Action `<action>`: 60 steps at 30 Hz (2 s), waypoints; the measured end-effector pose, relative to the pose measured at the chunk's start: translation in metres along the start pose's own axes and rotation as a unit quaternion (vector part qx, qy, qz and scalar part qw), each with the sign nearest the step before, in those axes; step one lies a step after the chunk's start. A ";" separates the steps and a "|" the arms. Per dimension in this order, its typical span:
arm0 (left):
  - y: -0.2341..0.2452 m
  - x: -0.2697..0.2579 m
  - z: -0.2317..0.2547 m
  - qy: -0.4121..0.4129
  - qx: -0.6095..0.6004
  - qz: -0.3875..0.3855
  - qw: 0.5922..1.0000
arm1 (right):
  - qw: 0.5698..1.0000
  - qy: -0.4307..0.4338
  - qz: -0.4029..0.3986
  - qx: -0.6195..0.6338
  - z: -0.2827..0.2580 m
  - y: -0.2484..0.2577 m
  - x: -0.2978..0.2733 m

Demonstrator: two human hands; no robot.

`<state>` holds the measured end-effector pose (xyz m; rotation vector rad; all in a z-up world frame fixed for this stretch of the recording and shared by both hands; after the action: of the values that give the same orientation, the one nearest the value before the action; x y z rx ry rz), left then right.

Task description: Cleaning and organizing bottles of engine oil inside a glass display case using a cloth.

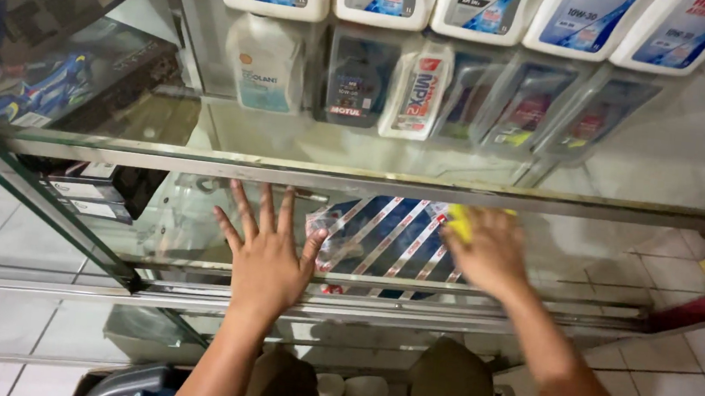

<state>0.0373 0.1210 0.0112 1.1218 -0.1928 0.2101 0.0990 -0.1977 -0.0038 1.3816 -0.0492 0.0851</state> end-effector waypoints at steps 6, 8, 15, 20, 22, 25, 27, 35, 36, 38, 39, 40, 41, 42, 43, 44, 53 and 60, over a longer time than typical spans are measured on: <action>-0.008 0.001 -0.002 -0.005 0.029 -0.055 0.998 | 0.962 0.247 -0.012 0.119 -0.105 0.051 -0.036; -0.004 0.001 -0.002 -0.003 0.037 -0.051 0.998 | 0.956 0.269 -0.041 0.111 -0.112 0.052 -0.042; -0.013 0.003 -0.008 0.022 0.072 -0.038 0.996 | 0.934 0.346 -0.025 0.080 -0.108 0.049 -0.045; -0.016 0.003 -0.013 0.028 0.059 -0.017 0.998 | 0.926 0.363 -0.028 0.105 -0.073 0.040 -0.040; -0.024 0.005 -0.022 0.036 0.061 -0.014 0.997 | 0.926 0.362 -0.008 0.105 -0.051 0.036 -0.032; -0.033 0.008 -0.033 -0.005 0.031 0.051 0.998 | 0.944 0.299 -0.116 0.080 -0.006 0.015 -0.016; -0.037 0.007 -0.039 0.026 0.047 0.042 0.998 | 0.962 0.246 -0.099 0.061 0.030 -0.002 0.000; -0.042 0.006 -0.045 0.021 0.073 0.034 0.997 | 0.984 0.158 -0.080 -0.025 0.074 -0.024 0.002; -0.041 0.006 -0.044 0.030 0.062 0.026 0.997 | 0.986 0.150 -0.069 -0.015 0.073 -0.023 -0.002; -0.043 0.008 -0.046 0.031 0.059 0.031 0.997 | 0.988 0.149 -0.033 -0.012 0.074 -0.019 -0.008; -0.044 0.007 -0.049 0.032 0.058 0.032 0.997 | 0.989 0.149 -0.001 -0.007 0.073 -0.017 -0.013; -0.046 0.008 -0.049 0.032 0.056 0.033 0.997 | 0.989 0.149 0.000 -0.009 0.075 -0.021 -0.015; -0.046 0.008 -0.050 0.026 0.053 0.042 0.997 | 0.986 0.153 0.071 0.000 0.075 -0.017 -0.020; -0.047 0.008 -0.051 0.020 0.049 0.051 0.997 | 0.978 0.156 0.141 0.008 0.075 -0.014 -0.025; -0.049 0.009 -0.051 0.022 0.050 0.050 0.997 | 0.977 0.158 0.140 0.009 0.078 -0.017 -0.022; -0.049 0.010 -0.049 0.009 0.046 0.061 0.997 | 0.983 0.163 0.081 -0.010 0.080 -0.027 -0.017; 0.006 -0.004 0.012 0.070 0.007 -0.026 0.997 | 0.987 0.129 0.089 -0.037 0.075 -0.010 -0.022; 0.008 -0.008 0.005 0.012 -0.043 0.058 0.997 | 0.995 0.077 0.059 -0.035 0.060 -0.036 -0.003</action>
<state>0.0269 0.1196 0.0178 1.0229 -0.2439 0.3165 0.0999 -0.2636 -0.0278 1.2971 -0.0052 0.2859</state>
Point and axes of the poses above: each hand's wrist, its own x-axis towards the middle knuckle, its own y-axis out of the back of the hand, z = x × y, the point moved 6 cm from there along x, towards the middle knuckle, and after that the axes turned 10 degrees about -x, right-handed, at the moved point
